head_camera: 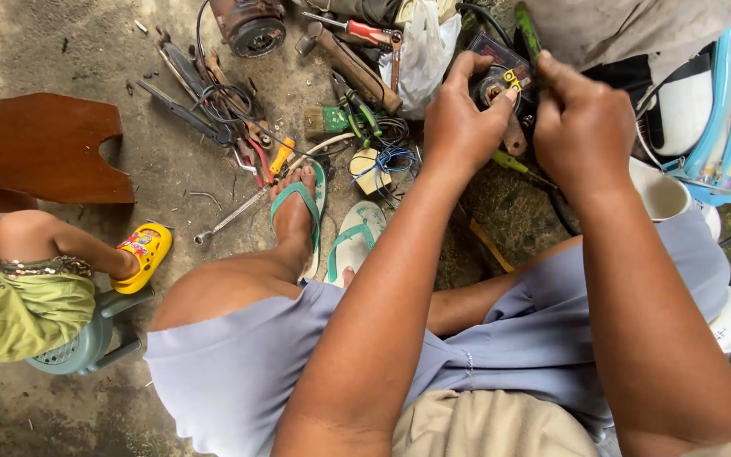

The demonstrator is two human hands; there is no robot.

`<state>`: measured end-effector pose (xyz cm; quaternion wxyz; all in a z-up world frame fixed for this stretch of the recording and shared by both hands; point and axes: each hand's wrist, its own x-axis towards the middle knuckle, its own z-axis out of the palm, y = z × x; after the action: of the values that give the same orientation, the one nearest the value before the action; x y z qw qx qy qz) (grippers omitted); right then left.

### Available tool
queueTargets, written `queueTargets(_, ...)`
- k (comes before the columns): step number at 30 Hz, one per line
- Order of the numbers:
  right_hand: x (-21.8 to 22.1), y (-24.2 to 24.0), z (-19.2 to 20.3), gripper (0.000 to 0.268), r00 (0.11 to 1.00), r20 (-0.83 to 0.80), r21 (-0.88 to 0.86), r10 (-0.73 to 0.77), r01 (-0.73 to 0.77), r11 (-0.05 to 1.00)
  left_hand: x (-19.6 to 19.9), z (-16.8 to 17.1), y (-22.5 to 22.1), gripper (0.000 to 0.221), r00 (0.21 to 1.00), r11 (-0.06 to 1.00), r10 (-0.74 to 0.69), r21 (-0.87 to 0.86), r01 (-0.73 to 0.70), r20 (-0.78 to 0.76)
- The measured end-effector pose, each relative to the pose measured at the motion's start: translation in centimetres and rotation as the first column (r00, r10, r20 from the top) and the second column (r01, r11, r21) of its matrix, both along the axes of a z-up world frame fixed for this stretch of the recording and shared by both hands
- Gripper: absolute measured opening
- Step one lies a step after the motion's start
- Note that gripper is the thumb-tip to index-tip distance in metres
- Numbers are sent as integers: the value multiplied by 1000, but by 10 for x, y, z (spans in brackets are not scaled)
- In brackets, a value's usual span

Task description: Connecting and stripping wires for electronic repair using pliers

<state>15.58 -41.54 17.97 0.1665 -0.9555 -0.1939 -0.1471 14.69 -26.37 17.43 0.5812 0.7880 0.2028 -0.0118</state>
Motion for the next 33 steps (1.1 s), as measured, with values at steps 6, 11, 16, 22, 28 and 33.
queueTargets(6, -36, 9, 44, 38, 998, 10, 85, 62, -63, 994, -3, -3, -1, 43, 1000, 1000, 17, 6, -17, 20)
queueTargets(11, -7, 6, 13, 43, 1000, -5, 19, 3, -3, 1000, -1, -13, -3, 40, 999, 999, -2, 34, 1, 38)
queueTargets(16, -29, 11, 33, 39, 1000, -8, 33, 15, -15, 999, -3, -21, 3, 44, 988, 995, 53, 81, -65, 146)
queueTargets(22, -12, 0, 9, 38, 998, 55, -69, -42, 46, 997, -3, -21, -5, 44, 994, 998, -20, 54, 14, 107)
queueTargets(28, -31, 9, 27, 40, 1000, -19, 31, 9, -8, 999, 2, -14, 3, 44, 997, 999, 8, 45, -11, 77)
queueTargets(33, -6, 7, 17, 40, 999, 33, 64, -6, 4, 998, 7, -33, -1, 45, 984, 995, 21, 88, -37, 175)
